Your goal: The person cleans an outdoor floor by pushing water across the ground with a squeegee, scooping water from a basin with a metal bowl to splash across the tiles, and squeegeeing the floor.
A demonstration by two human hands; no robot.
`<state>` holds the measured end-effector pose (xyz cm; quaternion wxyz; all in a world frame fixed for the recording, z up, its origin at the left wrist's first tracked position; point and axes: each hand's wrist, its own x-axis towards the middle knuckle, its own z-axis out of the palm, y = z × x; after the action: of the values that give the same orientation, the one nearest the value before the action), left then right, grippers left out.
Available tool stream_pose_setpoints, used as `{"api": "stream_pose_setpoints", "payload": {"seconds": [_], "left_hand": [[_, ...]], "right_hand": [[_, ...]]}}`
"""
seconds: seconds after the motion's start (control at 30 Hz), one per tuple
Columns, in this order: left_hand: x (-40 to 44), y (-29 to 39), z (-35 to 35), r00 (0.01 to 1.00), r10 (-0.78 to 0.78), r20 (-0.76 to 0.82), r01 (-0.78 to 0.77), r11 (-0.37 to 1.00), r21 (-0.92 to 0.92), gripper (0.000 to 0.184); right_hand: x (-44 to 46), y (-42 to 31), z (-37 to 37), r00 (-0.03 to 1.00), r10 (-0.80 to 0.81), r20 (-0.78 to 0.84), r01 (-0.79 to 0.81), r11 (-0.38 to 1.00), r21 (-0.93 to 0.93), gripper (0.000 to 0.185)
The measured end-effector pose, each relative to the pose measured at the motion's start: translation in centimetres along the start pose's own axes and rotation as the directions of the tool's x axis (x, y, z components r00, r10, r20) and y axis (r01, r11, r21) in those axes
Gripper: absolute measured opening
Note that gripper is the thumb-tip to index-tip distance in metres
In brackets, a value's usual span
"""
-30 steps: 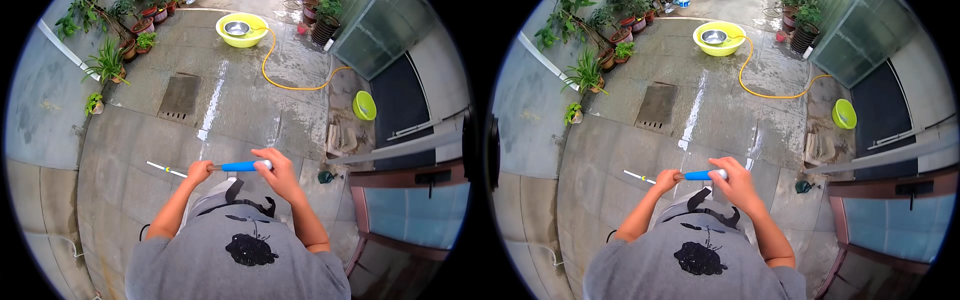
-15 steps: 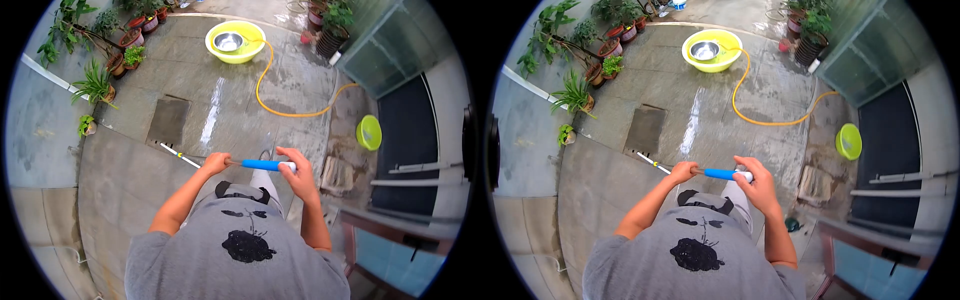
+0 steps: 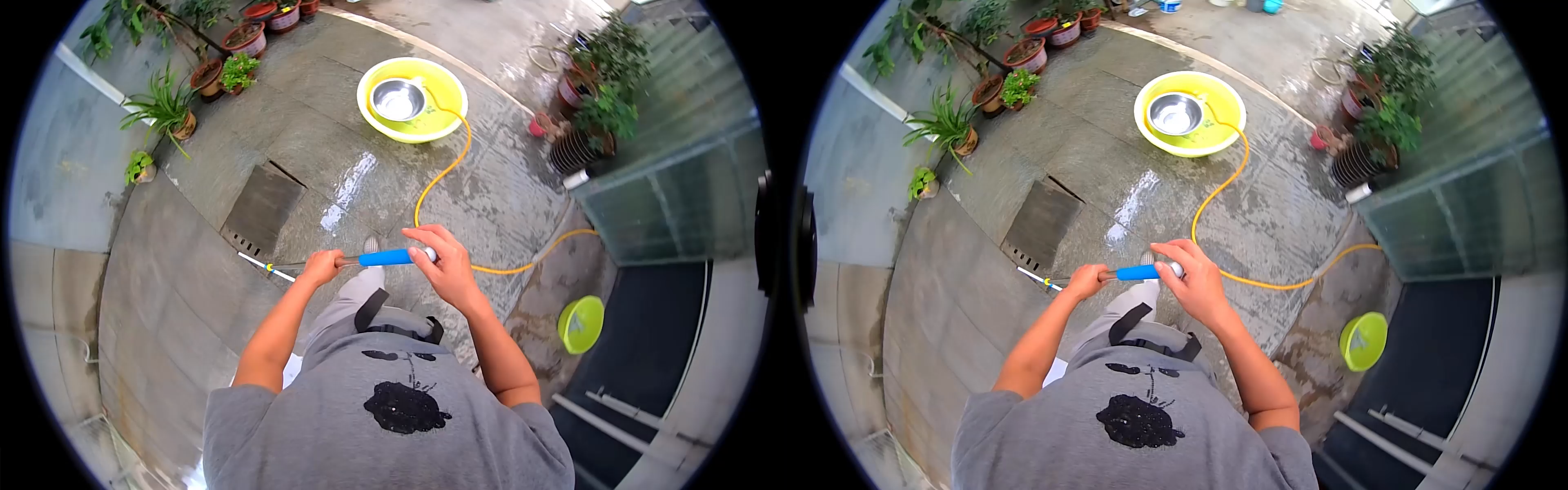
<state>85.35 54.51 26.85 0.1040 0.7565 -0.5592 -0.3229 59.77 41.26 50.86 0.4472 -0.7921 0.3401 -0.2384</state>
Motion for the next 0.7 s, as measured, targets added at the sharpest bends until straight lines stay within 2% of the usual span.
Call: {"api": "stream_pose_setpoints", "payload": {"seconds": [0.1,0.2,0.27,0.3,0.37,0.47,0.53,0.57,0.63,0.67,0.7], "left_hand": [[6.3,-0.1,-1.6,0.995,-0.009,0.097,0.005,0.999,0.037,0.018],[14.8,-0.6,-2.6,0.979,0.006,0.203,-0.015,0.999,0.041,0.018],[21.3,-0.7,-4.8,0.957,0.035,0.287,-0.062,0.994,0.086,0.021],[23.5,-0.9,-5.6,0.94,0.037,0.339,-0.076,0.992,0.1,0.022],[28.2,-0.9,-8.1,0.946,0.037,0.321,-0.093,0.983,0.158,0.017],[34.8,-0.6,-11.8,0.966,0.059,0.25,-0.11,0.974,0.197,0.012],[39.3,-0.9,-13.1,0.979,0.072,0.193,-0.115,0.968,0.224,0.01],[41.6,-0.8,-13.8,0.986,0.071,0.152,-0.103,0.971,0.215,0.009],[45.4,0.2,-17.2,0.999,0.027,0.025,-0.032,0.971,0.235,0.016],[47.5,-0.1,-17.2,0.981,0.033,-0.193,-0.002,0.987,0.16,0.023],[49.3,-0.4,-17.1,0.915,0.021,-0.403,0.014,0.996,0.084,0.03]], "right_hand": [[7.2,3.7,-0.5,0.95,-0.302,-0.074,0.256,0.895,-0.365,0.036],[14.9,7.4,-1.6,0.888,-0.454,0.069,0.361,0.597,-0.716,0.041],[19.4,10.2,-2.9,0.962,-0.184,0.201,0.272,0.621,-0.735,0.038],[21.1,11.1,-3.5,0.962,-0.031,0.27,0.23,0.627,-0.744,0.037],[25.4,11.0,-5.2,0.935,0.083,0.345,0.202,0.675,-0.71,0.035],[30.8,11.5,-6.6,0.861,0.21,0.463,0.213,0.678,-0.703,0.044],[33.5,13.2,-6.1,0.843,0.317,0.434,0.15,0.636,-0.757,0.039],[35.0,14.1,-6.1,0.829,0.371,0.419,0.124,0.608,-0.784,0.036],[38.3,15.0,-5.8,0.884,0.347,0.313,0.026,0.632,-0.774,0.031],[40.1,16.0,-5.9,0.9,0.338,0.276,-0.02,0.664,-0.747,0.03],[41.9,17.2,-5.9,0.913,0.331,0.237,-0.066,0.695,-0.716,0.029]]}}
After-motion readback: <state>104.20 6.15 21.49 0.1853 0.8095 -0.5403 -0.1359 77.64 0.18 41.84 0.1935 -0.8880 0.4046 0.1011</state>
